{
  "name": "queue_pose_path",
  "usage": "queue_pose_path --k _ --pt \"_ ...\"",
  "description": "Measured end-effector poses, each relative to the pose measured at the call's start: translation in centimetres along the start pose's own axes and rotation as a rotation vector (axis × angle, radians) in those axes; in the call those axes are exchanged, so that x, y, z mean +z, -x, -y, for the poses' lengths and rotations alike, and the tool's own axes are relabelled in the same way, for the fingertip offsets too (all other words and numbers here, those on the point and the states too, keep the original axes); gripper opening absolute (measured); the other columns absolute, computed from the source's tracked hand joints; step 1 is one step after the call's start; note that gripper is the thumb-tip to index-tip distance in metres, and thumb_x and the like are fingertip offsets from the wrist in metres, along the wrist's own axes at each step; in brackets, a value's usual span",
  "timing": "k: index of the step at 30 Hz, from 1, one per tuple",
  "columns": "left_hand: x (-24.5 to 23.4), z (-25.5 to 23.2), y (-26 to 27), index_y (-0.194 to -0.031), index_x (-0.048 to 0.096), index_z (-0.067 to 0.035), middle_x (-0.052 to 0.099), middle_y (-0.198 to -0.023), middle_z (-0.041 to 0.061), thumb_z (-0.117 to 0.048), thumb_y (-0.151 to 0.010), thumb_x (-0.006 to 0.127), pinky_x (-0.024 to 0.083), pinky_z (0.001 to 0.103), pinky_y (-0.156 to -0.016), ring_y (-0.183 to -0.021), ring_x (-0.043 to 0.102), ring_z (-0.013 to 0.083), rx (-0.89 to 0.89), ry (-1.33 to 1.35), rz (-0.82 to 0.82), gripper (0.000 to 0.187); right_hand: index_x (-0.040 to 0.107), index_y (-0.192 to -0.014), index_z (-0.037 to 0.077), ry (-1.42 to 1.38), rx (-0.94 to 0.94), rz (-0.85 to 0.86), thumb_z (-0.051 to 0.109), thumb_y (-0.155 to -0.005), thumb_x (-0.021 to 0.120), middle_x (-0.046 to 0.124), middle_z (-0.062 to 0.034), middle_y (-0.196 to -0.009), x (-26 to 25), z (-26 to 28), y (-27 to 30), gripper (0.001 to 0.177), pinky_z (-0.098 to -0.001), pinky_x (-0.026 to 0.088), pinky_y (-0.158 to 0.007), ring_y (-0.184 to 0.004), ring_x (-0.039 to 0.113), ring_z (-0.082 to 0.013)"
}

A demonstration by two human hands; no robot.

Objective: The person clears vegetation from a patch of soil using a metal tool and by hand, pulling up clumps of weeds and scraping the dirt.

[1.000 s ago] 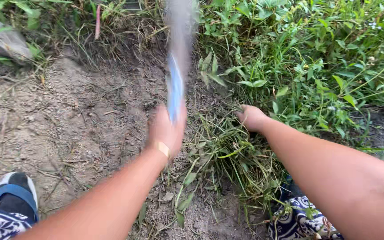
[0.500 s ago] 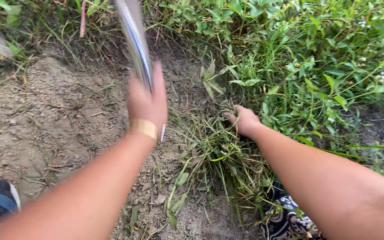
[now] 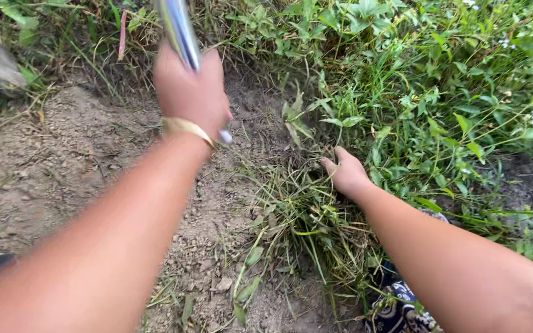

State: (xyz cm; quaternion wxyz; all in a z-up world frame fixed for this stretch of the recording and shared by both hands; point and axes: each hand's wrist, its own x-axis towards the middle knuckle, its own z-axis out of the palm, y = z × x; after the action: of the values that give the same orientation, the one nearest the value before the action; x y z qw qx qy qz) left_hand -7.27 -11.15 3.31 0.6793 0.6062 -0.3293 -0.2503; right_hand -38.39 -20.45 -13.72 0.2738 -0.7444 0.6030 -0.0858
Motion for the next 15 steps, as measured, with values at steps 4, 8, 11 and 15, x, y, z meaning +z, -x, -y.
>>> queue_pose_path --k 4,8,11,15 --pt "-1.5 7.8 13.8 -0.117 0.061 -0.008 0.067 -0.12 0.023 -0.012 -0.08 0.069 0.05 0.044 -0.105 -0.117 0.066 0.0369 -0.674 -0.969 0.679 0.038 0.055 -0.135 0.006 -0.049 0.083 0.074 0.032 -0.091 0.067 0.065 -0.0221 -0.129 -1.9 4.0 1.0 0.053 -0.0445 0.046 -0.105 -0.122 0.061 -0.0386" --pt "-5.2 8.1 10.6 -0.101 0.062 0.004 0.068 -0.073 0.019 -0.008 -0.083 0.067 0.056 0.049 -0.051 -0.057 0.066 0.0305 -0.952 -0.736 0.703 0.022 0.058 -0.119 0.005 0.493 -0.28 -0.383 0.022 -0.076 0.074 0.053 -0.0217 -0.132 -2.3 9.1 4.0 0.049 -0.0514 0.041 -0.097 -0.124 0.048 -0.0392" --pt "-6.7 4.2 7.2 -0.095 0.057 0.003 0.057 -0.059 0.016 -0.004 -0.081 0.067 0.045 0.043 -0.033 -0.038 0.054 0.0243 -0.822 -0.543 0.6 0.018 0.057 -0.126 0.008 0.67 -0.7 -0.069 0.015 -0.078 0.07 0.054 -0.0144 -0.13 1.2 11.4 1.3 0.051 -0.0457 0.042 -0.107 -0.124 0.052 -0.032" --pt "-5.7 0.6 4.1 -0.087 0.054 0.001 0.053 -0.055 0.008 -0.005 -0.081 0.067 0.045 0.04 -0.033 -0.038 0.052 0.0191 -0.722 -0.325 0.364 0.016 0.064 -0.13 -0.001 1.139 -0.576 0.481 0.021 -0.095 0.058 0.061 -0.0215 -0.134 6.1 11.2 -4.4 0.041 -0.0443 0.051 -0.108 -0.124 0.062 -0.0344"
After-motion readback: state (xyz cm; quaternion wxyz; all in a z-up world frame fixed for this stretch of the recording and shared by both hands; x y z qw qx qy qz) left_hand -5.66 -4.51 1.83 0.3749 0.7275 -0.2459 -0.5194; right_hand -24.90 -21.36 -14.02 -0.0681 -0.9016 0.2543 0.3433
